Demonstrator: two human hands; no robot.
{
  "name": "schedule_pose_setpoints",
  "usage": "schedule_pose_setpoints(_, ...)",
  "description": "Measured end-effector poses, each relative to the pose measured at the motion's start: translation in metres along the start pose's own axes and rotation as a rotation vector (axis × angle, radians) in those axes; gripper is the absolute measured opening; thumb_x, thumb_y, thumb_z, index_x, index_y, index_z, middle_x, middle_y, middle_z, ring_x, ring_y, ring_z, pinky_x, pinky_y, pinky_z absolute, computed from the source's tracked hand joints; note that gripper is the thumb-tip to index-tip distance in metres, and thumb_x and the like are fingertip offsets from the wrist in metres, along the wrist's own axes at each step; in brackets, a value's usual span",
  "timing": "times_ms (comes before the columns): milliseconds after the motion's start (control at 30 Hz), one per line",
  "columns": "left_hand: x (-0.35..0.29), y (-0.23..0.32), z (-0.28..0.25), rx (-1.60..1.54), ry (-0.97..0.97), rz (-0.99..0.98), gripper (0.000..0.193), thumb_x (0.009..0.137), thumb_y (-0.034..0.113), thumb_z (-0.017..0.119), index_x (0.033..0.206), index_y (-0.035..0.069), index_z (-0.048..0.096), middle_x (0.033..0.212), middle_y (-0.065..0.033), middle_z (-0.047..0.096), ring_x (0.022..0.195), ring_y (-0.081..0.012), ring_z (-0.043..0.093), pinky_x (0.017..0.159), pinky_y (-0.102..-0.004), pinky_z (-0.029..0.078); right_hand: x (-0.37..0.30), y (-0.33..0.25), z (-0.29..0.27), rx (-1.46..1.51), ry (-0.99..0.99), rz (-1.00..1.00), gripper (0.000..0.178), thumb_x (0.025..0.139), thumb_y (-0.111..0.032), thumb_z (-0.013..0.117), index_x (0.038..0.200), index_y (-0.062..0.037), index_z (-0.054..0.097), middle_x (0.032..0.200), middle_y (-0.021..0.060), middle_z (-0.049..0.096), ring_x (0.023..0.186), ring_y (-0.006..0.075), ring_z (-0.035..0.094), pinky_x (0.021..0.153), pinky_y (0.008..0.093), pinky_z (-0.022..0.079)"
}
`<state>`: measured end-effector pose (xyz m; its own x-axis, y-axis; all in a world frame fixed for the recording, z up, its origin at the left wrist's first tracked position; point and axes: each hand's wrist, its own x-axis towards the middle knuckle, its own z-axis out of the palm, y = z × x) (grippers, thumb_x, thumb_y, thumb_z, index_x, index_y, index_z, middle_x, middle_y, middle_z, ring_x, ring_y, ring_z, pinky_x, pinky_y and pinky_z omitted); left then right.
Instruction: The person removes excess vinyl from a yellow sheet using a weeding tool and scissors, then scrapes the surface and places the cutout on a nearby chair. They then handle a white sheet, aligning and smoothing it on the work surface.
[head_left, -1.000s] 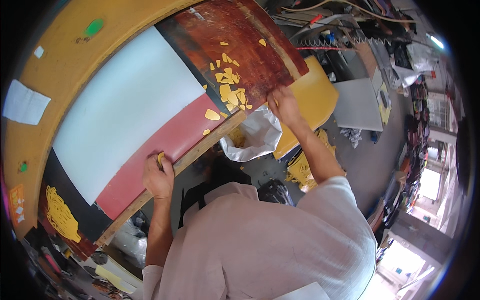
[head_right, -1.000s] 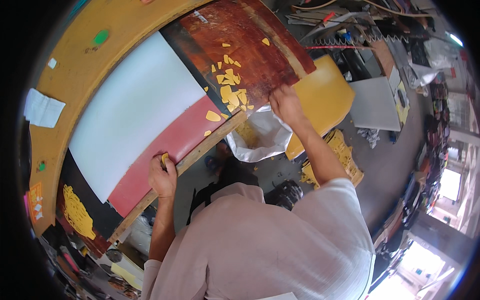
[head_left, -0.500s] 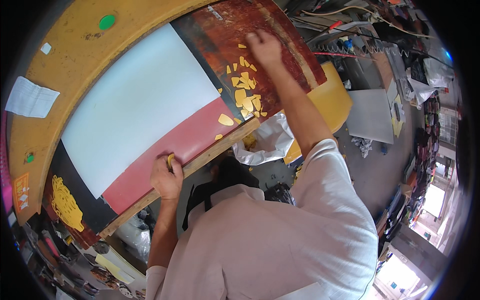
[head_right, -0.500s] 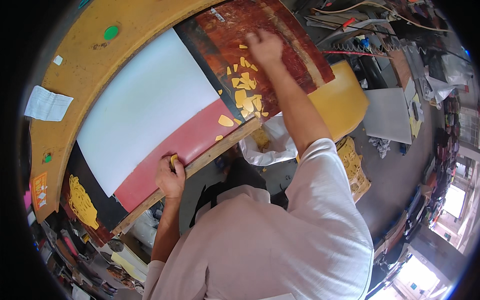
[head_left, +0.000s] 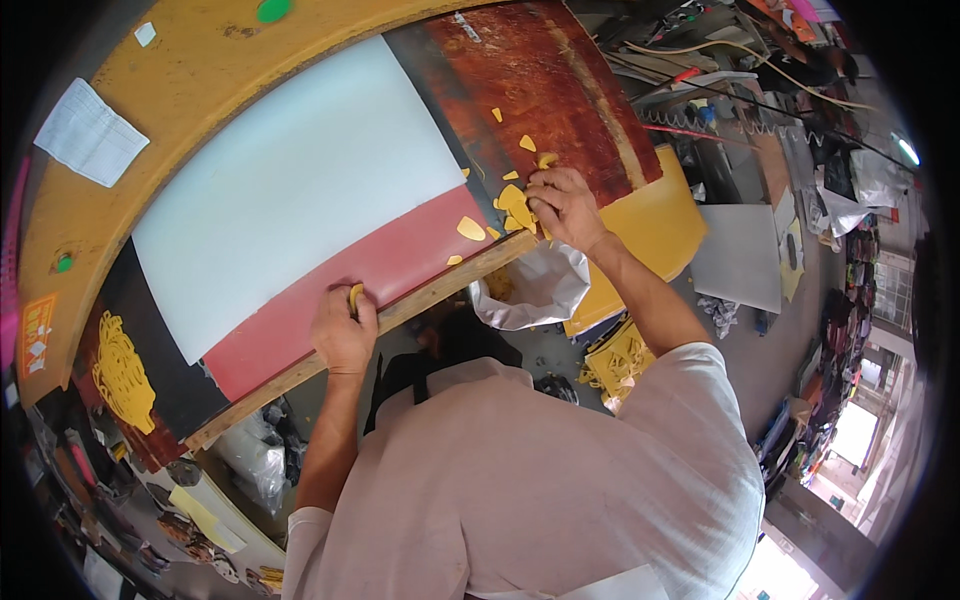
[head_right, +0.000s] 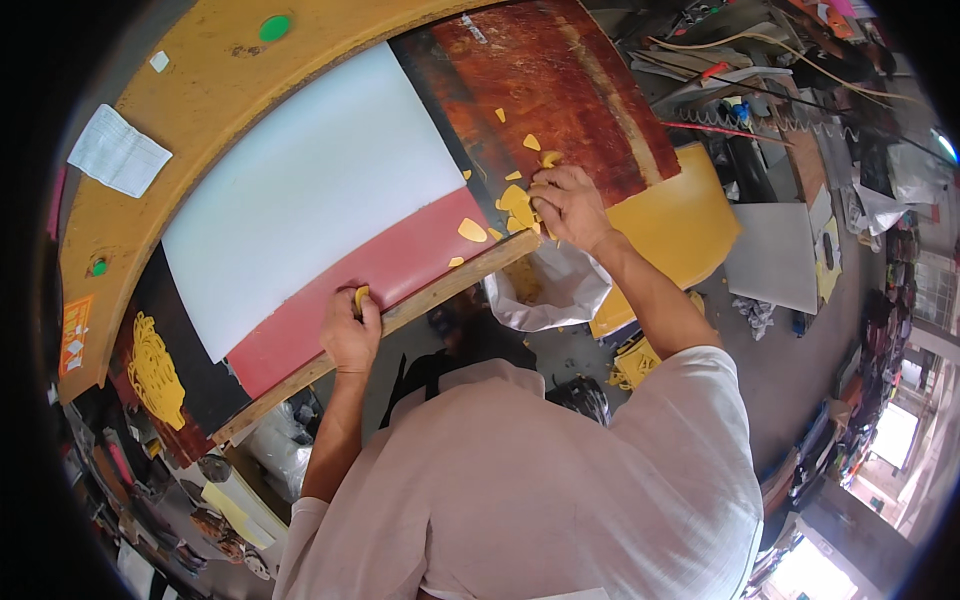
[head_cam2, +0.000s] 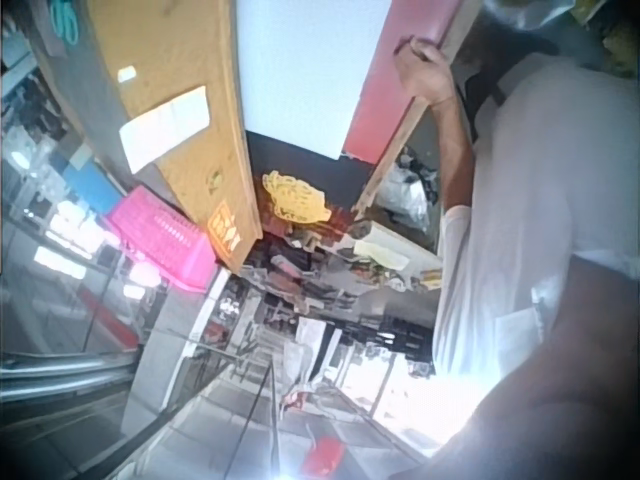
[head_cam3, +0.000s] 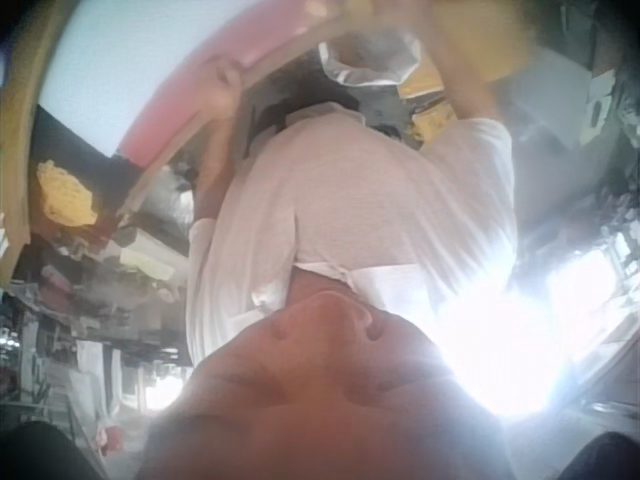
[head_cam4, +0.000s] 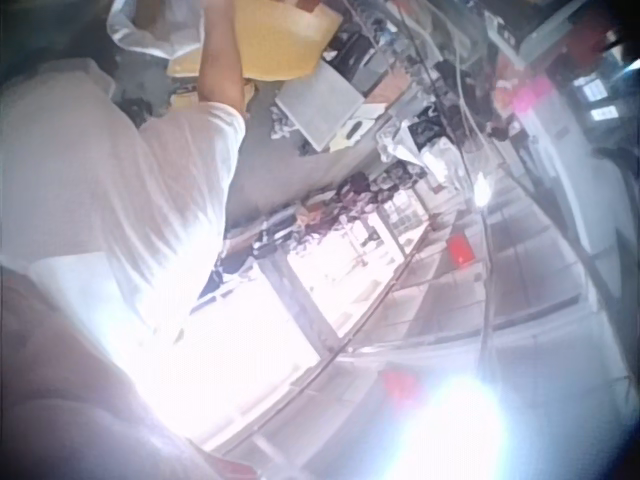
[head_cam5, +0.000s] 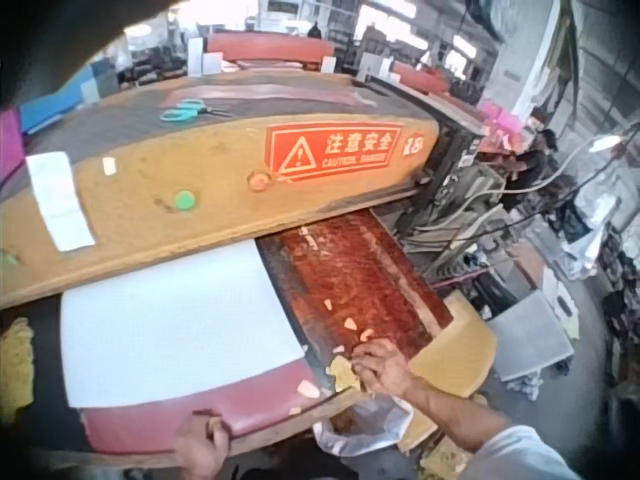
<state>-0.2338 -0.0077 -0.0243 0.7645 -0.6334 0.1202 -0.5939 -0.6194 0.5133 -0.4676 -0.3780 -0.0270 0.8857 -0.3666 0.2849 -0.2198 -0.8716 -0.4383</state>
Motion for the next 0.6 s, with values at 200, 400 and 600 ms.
schedule_pose_setpoints(200,0.0,0.001,-0.002,0.0,0.04,0.039,0.016,0.094,0.024,0.069,0.1,0.01,0.073,0.096,-0.0116,0.072,0.083,-0.0364,0.07,0.071,-0.0467,0.056,-0.024,-0.021,-0.032,-0.052,-0.26,0.195,0.02,0.083,-0.011,0.076,0.102,-0.0072,0.078,0.123,0.0118,0.072,0.119,0.0378,0.062,0.104,0.0462,0.053)
schedule_pose_setpoints(400,-0.001,-0.001,-0.001,0.01,0.021,0.015,0.016,0.094,0.026,0.069,0.099,0.011,0.073,0.097,-0.0107,0.073,0.084,-0.0356,0.071,0.071,-0.0464,0.057,0.026,-0.044,-0.01,-0.067,-0.045,-0.031,0.031,0.087,-0.026,0.076,0.115,-0.0135,0.079,0.129,0.0092,0.07,0.121,0.0361,0.061,0.11,0.0472,0.047)
schedule_pose_setpoints(600,-0.002,-0.003,0.0,0.019,0.034,0.041,0.016,0.094,0.025,0.069,0.1,0.011,0.072,0.095,-0.01,0.073,0.082,-0.0357,0.071,0.07,-0.0469,0.057,0.027,-0.013,-0.006,-0.015,-0.45,0.008,0.031,0.086,-0.029,0.073,0.114,-0.0149,0.078,0.121,0.0076,0.068,0.118,0.0345,0.061,0.114,0.0492,0.044)
